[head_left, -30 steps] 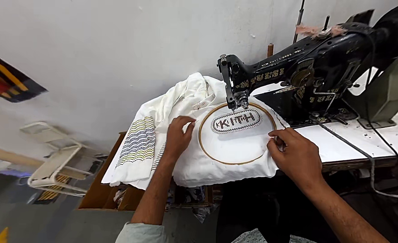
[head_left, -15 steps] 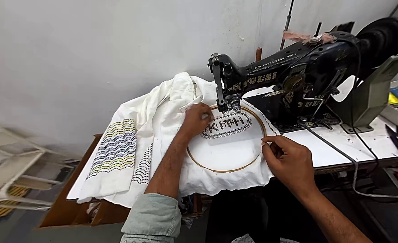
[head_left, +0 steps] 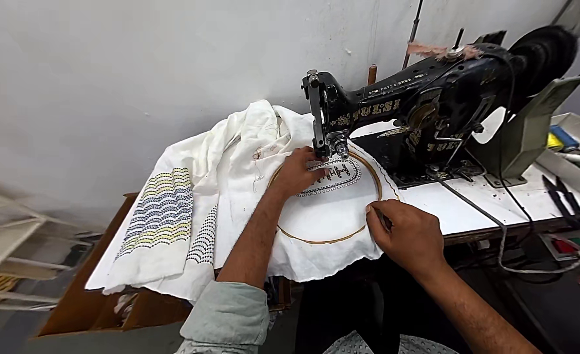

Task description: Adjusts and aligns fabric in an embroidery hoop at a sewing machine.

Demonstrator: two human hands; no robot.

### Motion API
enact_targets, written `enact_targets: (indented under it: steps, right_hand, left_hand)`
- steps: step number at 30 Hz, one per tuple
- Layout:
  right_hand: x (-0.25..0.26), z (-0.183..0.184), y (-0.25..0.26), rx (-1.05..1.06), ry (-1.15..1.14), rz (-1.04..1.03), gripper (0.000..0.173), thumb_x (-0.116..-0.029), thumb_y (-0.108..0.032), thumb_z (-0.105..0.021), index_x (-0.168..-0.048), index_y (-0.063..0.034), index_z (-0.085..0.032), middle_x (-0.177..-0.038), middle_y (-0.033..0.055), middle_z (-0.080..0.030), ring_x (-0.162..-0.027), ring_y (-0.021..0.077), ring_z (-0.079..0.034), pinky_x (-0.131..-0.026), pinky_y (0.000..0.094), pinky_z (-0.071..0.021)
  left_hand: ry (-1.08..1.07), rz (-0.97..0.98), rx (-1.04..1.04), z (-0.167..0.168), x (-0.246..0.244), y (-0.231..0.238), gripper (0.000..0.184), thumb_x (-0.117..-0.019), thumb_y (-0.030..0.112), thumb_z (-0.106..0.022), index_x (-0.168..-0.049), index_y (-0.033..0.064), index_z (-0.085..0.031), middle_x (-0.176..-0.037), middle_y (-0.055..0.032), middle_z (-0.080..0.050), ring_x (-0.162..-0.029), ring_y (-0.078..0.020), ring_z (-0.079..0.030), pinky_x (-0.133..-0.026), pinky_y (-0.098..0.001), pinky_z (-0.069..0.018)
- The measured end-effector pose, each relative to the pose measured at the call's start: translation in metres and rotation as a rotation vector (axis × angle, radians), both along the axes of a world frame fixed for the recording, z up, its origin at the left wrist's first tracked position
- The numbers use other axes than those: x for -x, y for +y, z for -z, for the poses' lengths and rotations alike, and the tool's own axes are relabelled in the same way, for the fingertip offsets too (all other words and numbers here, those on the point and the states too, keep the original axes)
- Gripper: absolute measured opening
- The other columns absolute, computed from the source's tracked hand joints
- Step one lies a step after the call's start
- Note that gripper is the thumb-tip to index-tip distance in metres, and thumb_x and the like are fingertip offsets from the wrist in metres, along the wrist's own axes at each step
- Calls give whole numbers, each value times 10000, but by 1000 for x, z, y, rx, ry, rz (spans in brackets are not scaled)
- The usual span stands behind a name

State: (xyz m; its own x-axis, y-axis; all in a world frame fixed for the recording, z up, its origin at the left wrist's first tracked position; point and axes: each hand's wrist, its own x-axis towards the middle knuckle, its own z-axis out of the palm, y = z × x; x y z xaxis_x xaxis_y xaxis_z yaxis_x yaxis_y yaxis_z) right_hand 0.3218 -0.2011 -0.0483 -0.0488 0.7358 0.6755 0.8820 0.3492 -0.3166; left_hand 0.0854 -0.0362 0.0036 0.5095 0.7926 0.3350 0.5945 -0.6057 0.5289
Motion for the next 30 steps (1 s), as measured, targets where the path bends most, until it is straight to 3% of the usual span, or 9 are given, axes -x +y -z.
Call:
enact_targets:
  steps: [3,6,9,11,17,20,23,26,30]
  right_hand:
    - [0,-1,-1,-1,-9,-3,340,-988,-312,-499,-876,-108,-747,-677,30,-608,-572,205,-598,-460,398,-433]
    - [0,1,-1,-17,-13,-1,344,-997,-314,-492,-890,-110,-748,-691,36,-613,-601,214,-615,-479,400,-450]
    - [0,2,-1,-21,-20,-11,343,-997,-315,-492,-898,-112,-750,-706,37,-628,-621,216,-627,-491,402,-461]
    - [-1,2,0,-20,-21,-14,346,-999,-319,-492,-906,-113,-753,-707,35,-625,-618,215,-625,-491,405,-461]
    - [-2,4,-1,-36,-5,-18,343,-1000,-322,-499,-940,-114,-766,-681,25,-599,-591,206,-598,-479,395,-443]
    - [-6,4,-3,-16,154,-63,280,-968,-313,-561,-966,-141,-781,-664,-46,-581,-542,108,-522,-466,323,-415]
    - [-10,-13,-10,148,591,-220,160,-987,-239,-635,-984,-139,-760,-692,-76,-631,-518,27,-518,-456,207,-437]
    - [-2,-51,-36,140,928,-448,120,-990,-128,-627,-979,-76,-735,-717,-20,-646,-540,50,-544,-490,206,-478]
    - [9,-118,-98,121,1111,-1052,298,-1061,-290,-565,-1023,-35,-715,-865,-5,-699,-740,1,-635,-668,179,-548]
  left_hand:
    - [103,-38,6,-1,2,3,148,-937,196,-727,-998,80,-795,-1173,-124,-700,-1185,-324,-597,-1013,-629,-400]
    - [125,-189,-71,-5,28,9,146,-963,174,-680,-1006,78,-781,-1149,-118,-718,-1167,-326,-626,-1014,-628,-432]
    - [-23,-405,-49,-12,56,12,219,-1003,191,-637,-1085,20,-746,-1122,-167,-716,-1109,-309,-668,-1020,-545,-496]
    - [-153,-518,1,-10,72,19,212,-1005,195,-643,-1078,18,-733,-1015,-143,-726,-948,-248,-693,-914,-480,-542]
    - [-173,-546,77,2,79,27,186,-1005,192,-648,-1049,31,-728,-920,-110,-724,-831,-208,-680,-836,-458,-544]
    - [-170,-548,73,3,75,27,185,-1008,190,-641,-1043,30,-726,-916,-113,-722,-828,-216,-677,-831,-465,-539]
    - [-176,-548,67,4,76,25,201,-1010,198,-639,-1059,24,-726,-946,-135,-725,-865,-248,-686,-855,-499,-537]
    - [-151,-520,47,4,78,24,245,-1020,212,-630,-1092,-6,-715,-979,-185,-720,-913,-316,-690,-885,-577,-524]
    - [-141,-496,18,4,75,22,240,-1030,196,-628,-1088,-24,-704,-987,-214,-709,-911,-333,-681,-873,-598,-513]
